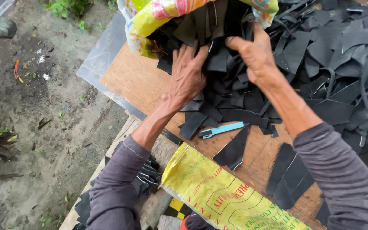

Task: The person sorts through and organizes black leather scraps on a wooden table, using shears and a utility knife to trim edges and rearrange the pieces onto a yellow plastic sheet.

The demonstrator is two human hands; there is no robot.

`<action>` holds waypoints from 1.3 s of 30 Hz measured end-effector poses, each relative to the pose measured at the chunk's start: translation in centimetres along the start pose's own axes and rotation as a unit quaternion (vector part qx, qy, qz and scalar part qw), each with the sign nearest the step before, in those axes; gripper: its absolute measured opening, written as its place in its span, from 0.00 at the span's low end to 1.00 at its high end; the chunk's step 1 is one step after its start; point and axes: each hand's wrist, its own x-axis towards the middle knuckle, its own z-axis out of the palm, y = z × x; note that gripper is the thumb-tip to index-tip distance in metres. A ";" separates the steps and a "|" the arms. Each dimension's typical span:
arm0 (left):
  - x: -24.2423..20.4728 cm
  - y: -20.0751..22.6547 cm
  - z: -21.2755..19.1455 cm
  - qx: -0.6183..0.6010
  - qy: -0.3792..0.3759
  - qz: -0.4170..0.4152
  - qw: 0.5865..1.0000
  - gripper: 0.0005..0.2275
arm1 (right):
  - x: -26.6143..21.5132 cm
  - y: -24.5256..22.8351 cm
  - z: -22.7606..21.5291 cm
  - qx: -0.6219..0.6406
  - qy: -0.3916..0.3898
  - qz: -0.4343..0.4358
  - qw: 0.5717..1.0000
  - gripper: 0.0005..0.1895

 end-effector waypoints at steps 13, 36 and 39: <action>2.5 -7.2 2.4 -0.085 0.127 -0.262 0.953 0.32 | 7.6 2.2 1.8 -0.058 0.080 0.097 0.990 0.35; -1.5 -3.1 -3.2 -0.246 -0.011 -0.039 0.969 0.35 | -2.9 -4.1 -3.3 -0.411 0.010 -0.113 0.905 0.39; -4.1 -3.5 -6.2 -0.277 -0.117 -0.178 0.937 0.27 | -6.3 -4.7 -2.9 -0.511 -0.028 -0.055 0.858 0.19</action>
